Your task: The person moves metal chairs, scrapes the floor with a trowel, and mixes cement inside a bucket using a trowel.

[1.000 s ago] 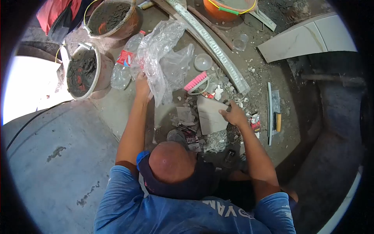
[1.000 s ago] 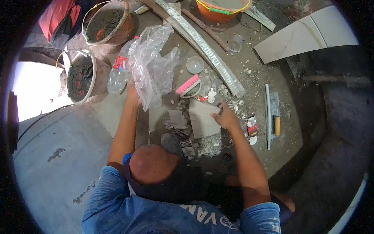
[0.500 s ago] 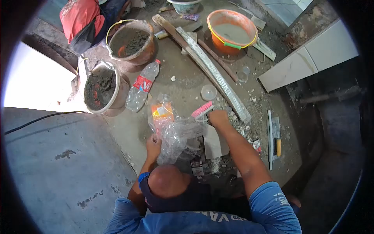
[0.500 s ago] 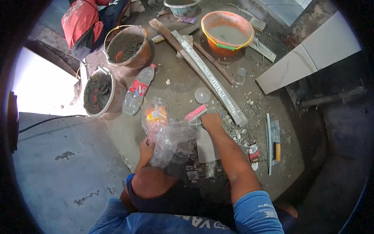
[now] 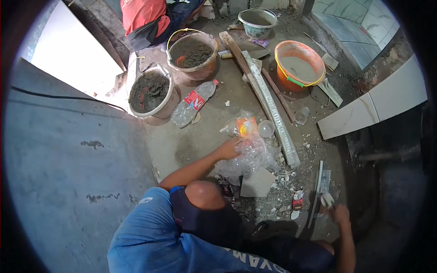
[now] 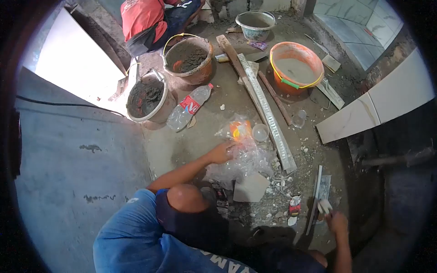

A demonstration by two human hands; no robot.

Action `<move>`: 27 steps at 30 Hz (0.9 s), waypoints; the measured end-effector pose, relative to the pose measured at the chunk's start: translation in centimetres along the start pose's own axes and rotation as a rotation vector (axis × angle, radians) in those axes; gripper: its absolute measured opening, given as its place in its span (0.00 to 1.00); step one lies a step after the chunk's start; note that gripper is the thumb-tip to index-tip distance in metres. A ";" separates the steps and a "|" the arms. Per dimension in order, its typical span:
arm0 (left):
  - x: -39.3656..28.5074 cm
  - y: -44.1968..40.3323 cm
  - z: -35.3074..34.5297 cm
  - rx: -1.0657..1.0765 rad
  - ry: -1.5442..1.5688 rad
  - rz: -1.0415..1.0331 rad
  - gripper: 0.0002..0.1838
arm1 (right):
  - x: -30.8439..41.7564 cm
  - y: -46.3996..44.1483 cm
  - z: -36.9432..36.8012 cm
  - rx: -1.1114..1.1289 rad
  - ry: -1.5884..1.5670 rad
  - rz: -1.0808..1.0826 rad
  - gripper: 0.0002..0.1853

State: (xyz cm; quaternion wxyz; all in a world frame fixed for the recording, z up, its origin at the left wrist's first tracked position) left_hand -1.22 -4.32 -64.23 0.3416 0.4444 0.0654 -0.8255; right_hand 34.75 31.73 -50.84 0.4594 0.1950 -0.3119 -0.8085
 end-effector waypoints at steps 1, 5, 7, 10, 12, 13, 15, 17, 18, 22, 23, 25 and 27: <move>-0.1 -0.5 0.8 0.037 -0.020 0.003 0.27 | -3.7 0.4 -3.0 0.015 0.042 -0.059 0.18; -0.2 -1.2 5.5 0.146 -0.350 -0.104 0.30 | -12.1 0.7 -12.7 0.079 0.017 -0.067 0.19; 0.0 -0.9 10.0 0.156 -0.522 0.284 0.31 | -14.5 -1.3 -13.9 0.101 0.017 -0.092 0.17; -2.9 0.5 14.1 0.174 -0.676 0.370 0.33 | -10.2 -3.4 -4.5 -0.150 -0.281 0.015 0.19; -5.5 1.7 15.1 0.239 -0.790 0.356 0.31 | -7.0 -4.2 1.9 -0.290 -0.175 0.058 0.20; -5.4 3.2 15.2 0.227 -0.787 0.387 0.31 | -5.6 -5.1 4.2 -0.357 -0.177 0.158 0.21; -5.9 4.8 16.5 0.090 -0.518 0.346 0.26 | -2.4 -7.1 8.7 -0.438 -0.182 0.280 0.22; -3.6 8.0 18.5 -0.004 -0.557 0.430 0.24 | 2.6 -7.4 13.6 -0.574 -0.196 0.478 0.22; -1.9 9.9 19.7 -0.080 -0.591 0.501 0.21 | 5.0 -7.7 15.5 -0.572 -0.185 0.489 0.22; 11.0 19.9 27.0 -0.780 0.010 1.016 0.22 | 14.8 -10.2 19.3 -0.546 -0.239 0.589 0.22; 15.0 22.3 28.3 -0.986 0.184 1.034 0.22 | 17.4 -11.0 19.7 -0.520 -0.218 0.588 0.22; 20.9 24.7 30.6 -1.170 0.383 1.061 0.22 | 21.6 -13.5 19.8 -0.463 -0.151 0.589 0.22; 26.1 26.8 31.7 -1.484 0.768 1.015 0.25 | 24.7 -15.9 20.0 -0.374 -0.097 0.544 0.23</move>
Point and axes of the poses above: each hand's wrist, its own y-axis away from the middle knuckle, its own z-axis out of the back of the hand, x = y × z, the point moved 9 cm from there along -y, towards the middle knuckle, and after that the axes turned 7 degrees about z, right-handed, at the moved point
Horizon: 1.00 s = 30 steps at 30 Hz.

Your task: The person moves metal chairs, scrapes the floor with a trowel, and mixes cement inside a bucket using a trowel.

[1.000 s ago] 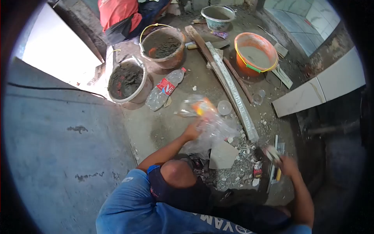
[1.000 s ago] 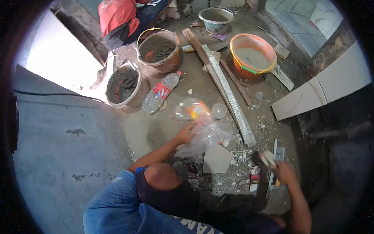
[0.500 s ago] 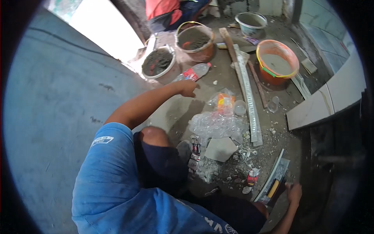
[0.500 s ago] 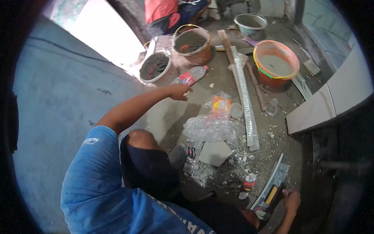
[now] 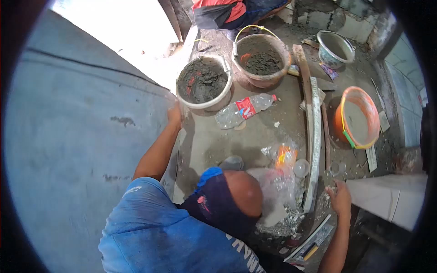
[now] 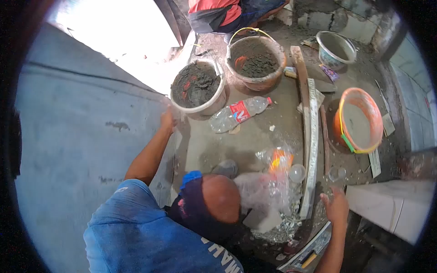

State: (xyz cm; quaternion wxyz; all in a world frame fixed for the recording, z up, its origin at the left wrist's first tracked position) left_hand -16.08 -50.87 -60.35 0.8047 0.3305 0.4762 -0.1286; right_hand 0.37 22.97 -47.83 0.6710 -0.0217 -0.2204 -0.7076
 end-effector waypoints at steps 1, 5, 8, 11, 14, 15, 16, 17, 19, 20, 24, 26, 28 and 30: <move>-0.1 -1.5 -0.9 0.000 -0.001 0.028 0.25 | 0.9 -2.0 -0.3 0.074 0.019 -0.031 0.23; -1.1 -3.1 -4.5 -0.045 0.206 0.006 0.27 | 3.6 -10.1 1.7 0.118 0.078 -0.041 0.23; -2.5 -1.6 -4.8 -0.118 0.169 -0.124 0.26 | 6.7 -16.8 4.1 0.143 0.089 0.036 0.23; -3.7 -0.7 -4.2 -0.119 -0.010 -0.187 0.26 | 8.3 -22.2 6.1 0.221 0.103 -0.014 0.22; -3.9 -1.0 -4.3 -0.186 -0.200 -0.173 0.26 | 10.7 -26.7 8.1 0.239 0.168 0.070 0.23; -3.7 -1.1 -3.8 -0.279 -0.270 -0.168 0.26 | 12.0 -27.8 8.9 0.250 0.161 0.077 0.23; -3.0 -1.3 -3.9 -0.270 -0.271 -0.168 0.26 | 13.0 -28.2 9.8 0.249 0.162 0.068 0.23; -2.5 -1.6 -3.8 -0.285 -0.282 -0.153 0.25 | 14.4 -28.5 10.5 0.259 0.147 0.080 0.23; -2.5 -2.1 -3.8 -0.265 -0.291 -0.151 0.25 | 16.1 -28.7 12.0 0.251 0.130 0.060 0.24; -2.6 -2.2 -4.1 -0.233 -0.261 -0.138 0.25 | 17.1 -28.2 12.8 0.275 0.178 0.119 0.23; 0.9 -4.7 -4.8 -0.101 -0.036 -0.126 0.23 | 17.9 -27.3 16.1 0.378 0.330 0.168 0.23; 1.6 -5.4 -4.7 -0.103 0.040 -0.144 0.23 | 16.9 -28.1 17.3 0.321 0.337 0.168 0.23; 1.0 -4.8 -4.5 -0.107 0.061 -0.154 0.23 | 15.9 -29.7 17.0 0.310 0.286 0.203 0.22; -2.2 -2.7 -5.2 -0.035 -0.163 -0.111 0.23 | 14.0 -31.9 15.0 0.301 0.128 0.216 0.22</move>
Point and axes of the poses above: each hand's wrist, its own y-axis away from the middle knuckle, its own z-axis out of the back of the hand, x = y × z, the point moved 9 cm from there along -y, towards the middle knuckle, and after that the axes turned 7 degrees about z, right-handed, at the moved point
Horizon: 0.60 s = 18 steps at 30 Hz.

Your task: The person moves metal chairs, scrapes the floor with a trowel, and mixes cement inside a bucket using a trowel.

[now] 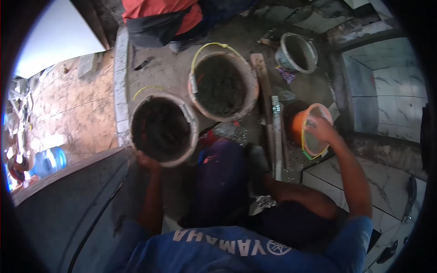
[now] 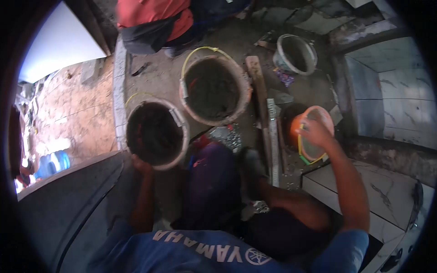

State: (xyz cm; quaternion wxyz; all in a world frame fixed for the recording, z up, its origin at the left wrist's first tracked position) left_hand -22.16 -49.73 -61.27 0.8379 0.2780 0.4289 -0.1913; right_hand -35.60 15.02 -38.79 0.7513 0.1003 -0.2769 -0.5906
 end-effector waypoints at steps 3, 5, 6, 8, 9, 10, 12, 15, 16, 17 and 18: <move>5.8 -3.1 -0.1 0.029 0.387 -0.006 0.24 | -3.6 -4.9 -4.2 -0.079 -0.247 -0.120 0.20; 4.3 -2.1 0.1 -0.015 0.149 -0.195 0.26 | -6.1 -9.0 -7.5 -0.119 -0.344 -0.138 0.20; 0.4 0.0 0.4 -0.052 -0.035 -0.278 0.27 | -7.8 -11.1 -8.3 -0.198 -0.235 -0.157 0.20; -5.4 3.2 0.9 -0.072 -0.133 -0.236 0.28 | -10.4 -15.4 -8.5 -0.345 -0.148 -0.135 0.22; -5.4 3.3 0.6 -0.035 -0.058 -0.117 0.29 | -11.4 -17.5 -8.5 -0.419 -0.178 -0.104 0.24; -5.1 3.0 0.5 -0.033 -0.071 -0.125 0.29 | -12.0 -19.5 -8.3 -0.468 -0.222 -0.141 0.26; -2.1 1.9 0.9 0.034 -0.058 0.042 0.30 | -11.5 -23.0 -8.0 -0.556 -0.210 -0.146 0.31; -1.2 0.5 1.7 0.002 -0.084 -0.092 0.30 | -11.3 -29.6 -9.8 -0.488 -0.157 -0.094 0.40; -1.5 0.9 1.7 0.012 -0.110 -0.097 0.30 | -10.4 -29.6 -10.1 -0.477 -0.177 -0.111 0.40; -2.0 1.2 1.7 0.052 -0.142 -0.062 0.30 | -9.1 -29.3 -9.6 -0.355 -0.211 -0.211 0.40; -2.4 1.4 1.5 0.089 -0.167 -0.031 0.30 | -8.6 -28.9 -9.5 -0.237 -0.242 -0.302 0.40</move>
Point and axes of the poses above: each hand's wrist, its own y-axis away from the middle knuckle, its own z-axis out of the back of the hand, x = y × z, the point moved 9 cm from there along -y, towards the middle knuckle, and after that the axes turned 7 degrees about z, right-handed, at the moved point
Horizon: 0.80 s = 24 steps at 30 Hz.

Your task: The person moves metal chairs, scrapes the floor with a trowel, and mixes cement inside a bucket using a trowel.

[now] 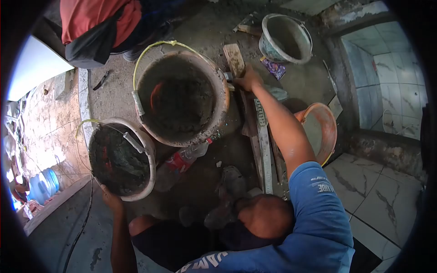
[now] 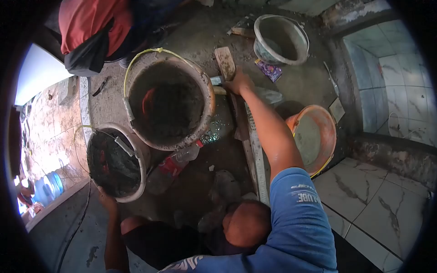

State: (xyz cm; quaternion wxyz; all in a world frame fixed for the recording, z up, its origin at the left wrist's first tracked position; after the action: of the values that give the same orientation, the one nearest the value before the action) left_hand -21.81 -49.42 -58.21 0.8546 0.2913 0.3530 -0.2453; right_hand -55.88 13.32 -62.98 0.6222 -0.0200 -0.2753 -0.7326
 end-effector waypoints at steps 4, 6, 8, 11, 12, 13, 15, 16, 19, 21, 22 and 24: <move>3.6 -1.7 1.3 0.087 -0.057 0.089 0.30 | -0.1 2.7 3.0 -0.118 -0.045 0.080 0.36; 3.8 -1.7 1.5 0.086 -0.078 0.120 0.30 | -0.6 5.4 3.3 -0.085 -0.038 0.076 0.36; 3.9 -1.9 1.4 0.105 -0.078 0.110 0.31 | -1.4 7.8 2.0 -0.018 -0.013 0.092 0.35; 1.5 -1.0 0.3 0.124 -0.067 0.061 0.31 | -2.2 12.3 -2.7 0.122 0.117 0.145 0.32; 0.0 0.0 0.0 0.116 -0.055 0.039 0.31 | -1.7 14.0 -3.9 0.144 0.119 0.187 0.30; -0.6 0.5 0.0 0.114 -0.064 0.034 0.31 | -0.7 15.3 -4.5 0.166 0.121 0.229 0.28; -1.1 0.7 -0.1 0.118 -0.142 0.073 0.32 | 0.0 15.5 -4.9 0.296 0.187 0.243 0.24; -1.2 0.4 -0.1 0.112 -0.143 0.068 0.32 | -0.5 13.8 -4.1 0.148 0.154 0.263 0.20; 0.0 -0.2 0.2 0.133 -0.108 0.066 0.32 | -0.3 8.1 -1.1 -0.245 0.277 0.302 0.19; 0.4 -0.8 -0.1 0.297 -0.069 0.100 0.30 | -1.8 2.4 -4.5 0.051 0.253 0.152 0.22; -0.6 -0.5 -0.5 0.314 0.011 0.138 0.28 | -3.4 -0.6 -7.4 0.129 0.256 0.186 0.22; -3.2 -1.7 0.4 0.253 -0.238 -0.295 0.24 | -2.5 -2.4 -9.4 0.156 0.238 0.471 0.24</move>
State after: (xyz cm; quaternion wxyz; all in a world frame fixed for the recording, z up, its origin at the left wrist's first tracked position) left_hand -24.67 -50.23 -56.16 0.8019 0.3103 0.2549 -0.4423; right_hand -54.54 11.67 -72.80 0.8032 0.0506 -0.2434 -0.5414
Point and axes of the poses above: each hand's wrist, its own y-axis away from the middle knuckle, its own z-axis out of the back of the hand, x = y × z, the point moved 9 cm from there along -y, towards the middle knuckle, and after that the axes turned 7 degrees about z, right-handed, at the moved point
